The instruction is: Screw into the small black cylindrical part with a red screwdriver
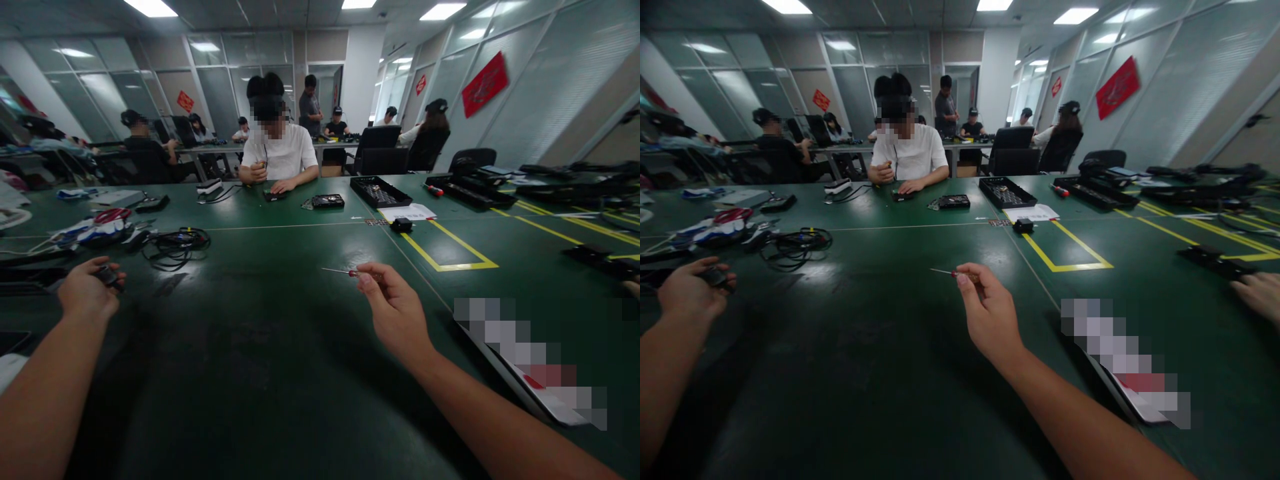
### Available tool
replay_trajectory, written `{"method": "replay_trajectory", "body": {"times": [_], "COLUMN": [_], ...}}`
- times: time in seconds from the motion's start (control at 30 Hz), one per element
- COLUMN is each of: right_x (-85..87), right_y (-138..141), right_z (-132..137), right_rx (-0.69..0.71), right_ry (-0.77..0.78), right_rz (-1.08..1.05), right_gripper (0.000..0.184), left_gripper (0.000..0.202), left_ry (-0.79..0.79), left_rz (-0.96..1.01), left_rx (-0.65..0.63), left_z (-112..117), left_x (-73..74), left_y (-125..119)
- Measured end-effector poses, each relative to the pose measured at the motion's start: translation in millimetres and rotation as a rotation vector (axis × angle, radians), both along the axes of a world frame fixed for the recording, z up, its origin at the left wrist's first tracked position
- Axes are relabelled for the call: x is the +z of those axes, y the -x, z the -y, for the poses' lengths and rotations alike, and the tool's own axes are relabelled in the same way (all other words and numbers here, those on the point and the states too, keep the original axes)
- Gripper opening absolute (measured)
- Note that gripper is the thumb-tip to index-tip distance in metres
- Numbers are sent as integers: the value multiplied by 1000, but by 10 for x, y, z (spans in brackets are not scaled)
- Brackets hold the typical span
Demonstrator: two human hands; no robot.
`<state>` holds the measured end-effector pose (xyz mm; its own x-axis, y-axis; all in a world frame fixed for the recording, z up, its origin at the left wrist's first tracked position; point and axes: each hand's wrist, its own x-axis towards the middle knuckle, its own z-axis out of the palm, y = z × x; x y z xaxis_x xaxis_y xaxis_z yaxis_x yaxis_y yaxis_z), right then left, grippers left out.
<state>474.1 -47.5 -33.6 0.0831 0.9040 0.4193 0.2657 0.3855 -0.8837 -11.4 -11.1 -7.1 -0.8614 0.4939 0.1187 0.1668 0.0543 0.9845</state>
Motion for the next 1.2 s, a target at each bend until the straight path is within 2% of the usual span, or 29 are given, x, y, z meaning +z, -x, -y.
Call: {"method": "replay_trajectory", "body": {"times": [0.1,0.77,1.03,1.2], "right_x": [5,-27,-26,-52], "right_y": [1,-5,-10,-20], "right_z": [1,-12,-4,-4], "right_rx": [-1,9,16,17], "right_ry": [6,17,19,25], "right_rz": [5,8,26,30], "right_gripper": [23,23,23,24], "left_gripper": [18,16,17,21], "left_ry": [-40,-17,-70,-90], "left_rz": [176,181,213,185], "left_rx": [46,63,70,86], "left_z": [1,-7,8,-46], "left_x": [32,57,55,3], "left_y": [-67,-134,-131,-62]}}
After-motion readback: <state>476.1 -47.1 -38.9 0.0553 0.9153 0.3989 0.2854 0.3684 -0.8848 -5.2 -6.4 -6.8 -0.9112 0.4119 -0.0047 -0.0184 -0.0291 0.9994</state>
